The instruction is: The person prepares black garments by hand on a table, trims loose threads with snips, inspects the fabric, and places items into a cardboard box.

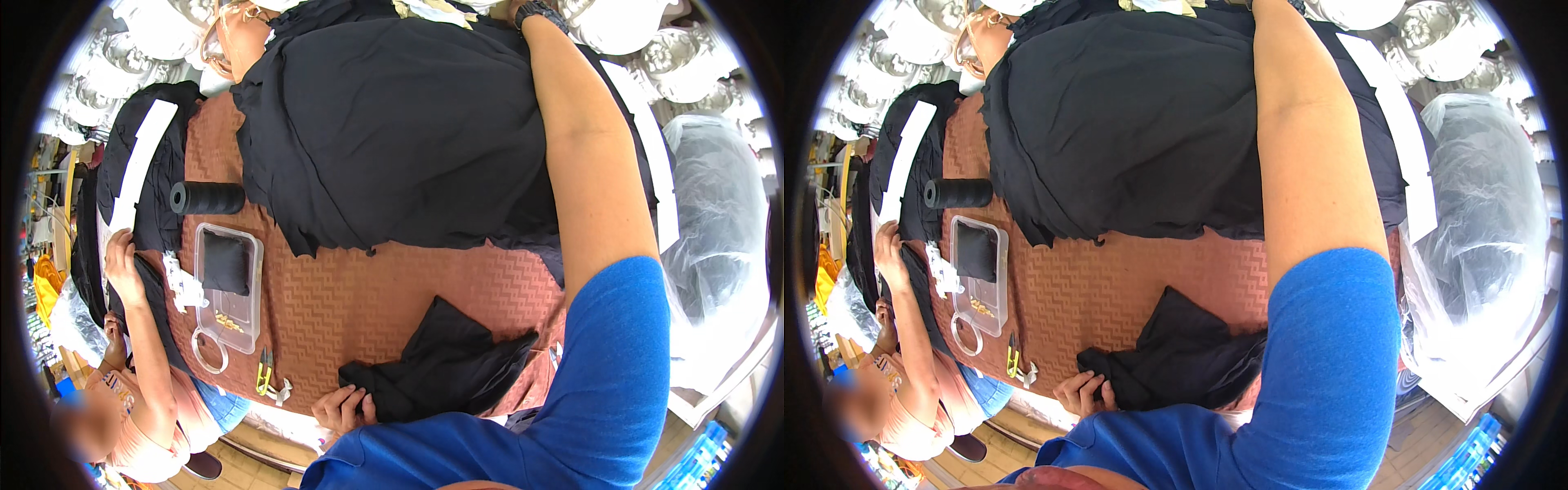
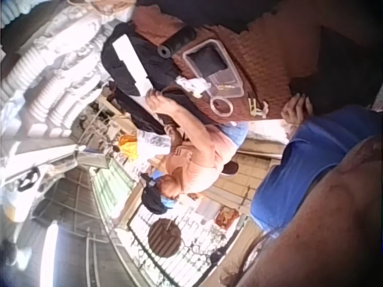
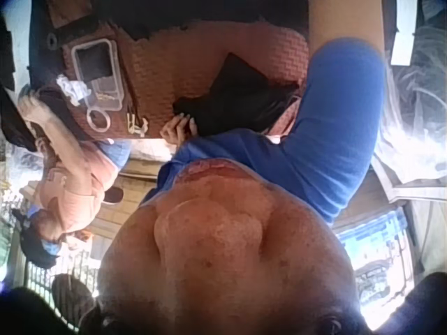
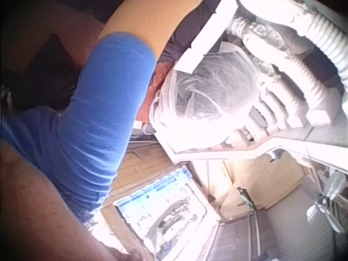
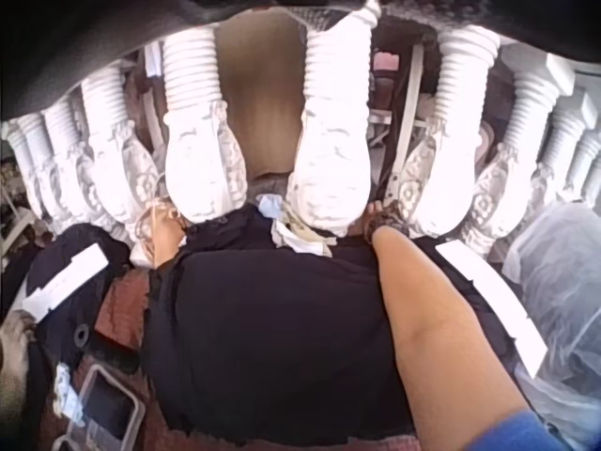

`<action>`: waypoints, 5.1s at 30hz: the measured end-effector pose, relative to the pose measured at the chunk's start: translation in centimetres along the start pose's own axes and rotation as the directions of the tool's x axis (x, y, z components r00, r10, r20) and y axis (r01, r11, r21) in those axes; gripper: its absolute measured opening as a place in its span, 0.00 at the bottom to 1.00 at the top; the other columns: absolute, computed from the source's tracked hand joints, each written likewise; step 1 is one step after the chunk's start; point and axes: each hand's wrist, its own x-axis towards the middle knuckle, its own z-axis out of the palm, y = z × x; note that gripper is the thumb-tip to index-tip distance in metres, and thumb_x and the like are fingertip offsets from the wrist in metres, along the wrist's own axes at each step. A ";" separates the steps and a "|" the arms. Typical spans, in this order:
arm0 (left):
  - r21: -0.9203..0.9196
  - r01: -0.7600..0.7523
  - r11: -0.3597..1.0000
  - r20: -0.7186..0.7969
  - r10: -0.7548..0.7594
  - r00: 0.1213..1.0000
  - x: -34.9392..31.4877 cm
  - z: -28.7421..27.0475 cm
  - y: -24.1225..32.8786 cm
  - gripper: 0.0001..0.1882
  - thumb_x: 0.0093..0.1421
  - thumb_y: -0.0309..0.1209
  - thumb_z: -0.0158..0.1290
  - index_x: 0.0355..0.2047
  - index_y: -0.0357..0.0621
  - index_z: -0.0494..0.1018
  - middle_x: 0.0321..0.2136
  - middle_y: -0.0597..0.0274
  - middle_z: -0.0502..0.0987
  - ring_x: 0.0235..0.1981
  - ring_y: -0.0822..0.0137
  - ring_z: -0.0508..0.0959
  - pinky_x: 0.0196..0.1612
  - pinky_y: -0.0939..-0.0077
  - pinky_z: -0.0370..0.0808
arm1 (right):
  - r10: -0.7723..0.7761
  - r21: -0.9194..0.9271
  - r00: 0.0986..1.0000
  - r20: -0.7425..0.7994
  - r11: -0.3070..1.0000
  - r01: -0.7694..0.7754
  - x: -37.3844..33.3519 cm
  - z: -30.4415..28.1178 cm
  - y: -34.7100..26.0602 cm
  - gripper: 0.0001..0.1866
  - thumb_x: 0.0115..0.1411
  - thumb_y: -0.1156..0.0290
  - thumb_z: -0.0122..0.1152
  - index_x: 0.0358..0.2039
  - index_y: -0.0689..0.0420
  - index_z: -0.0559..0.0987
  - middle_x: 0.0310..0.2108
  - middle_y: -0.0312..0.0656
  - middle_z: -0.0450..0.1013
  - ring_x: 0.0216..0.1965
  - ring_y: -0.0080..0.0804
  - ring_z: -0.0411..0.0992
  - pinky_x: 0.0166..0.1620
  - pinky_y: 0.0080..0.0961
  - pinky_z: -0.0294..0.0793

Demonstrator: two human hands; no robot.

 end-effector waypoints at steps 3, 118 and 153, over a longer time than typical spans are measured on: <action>-0.009 0.003 1.000 -0.012 -0.003 1.000 0.0 0.2 -0.2 0.06 0.53 0.31 0.63 0.32 0.50 0.79 0.38 0.65 0.77 0.40 0.59 0.71 0.43 0.68 0.69 | -0.001 0.008 1.000 -0.008 1.000 0.001 0.1 0.0 0.3 0.33 0.59 0.61 0.58 0.65 0.50 0.63 0.67 0.48 0.56 0.69 0.55 0.50 0.68 0.50 0.54; -0.209 -0.349 0.914 0.009 0.359 0.933 4.4 -1.7 -4.1 0.12 0.61 0.33 0.62 0.43 0.41 0.79 0.41 0.60 0.74 0.40 0.67 0.74 0.43 0.75 0.72 | -0.350 0.649 0.779 -0.520 0.431 0.627 -57.0 -5.2 12.3 0.20 0.51 0.67 0.72 0.44 0.56 0.80 0.42 0.51 0.76 0.43 0.55 0.75 0.50 0.46 0.75; -0.891 0.437 0.125 0.438 -0.021 0.899 -1.1 -8.9 -10.3 0.17 0.73 0.38 0.44 0.48 0.35 0.73 0.44 0.55 0.77 0.48 0.66 0.77 0.54 0.68 0.74 | -0.202 0.960 0.978 -0.057 0.257 0.109 -72.2 -6.3 10.7 0.07 0.57 0.70 0.70 0.35 0.57 0.86 0.30 0.37 0.75 0.36 0.34 0.69 0.42 0.29 0.68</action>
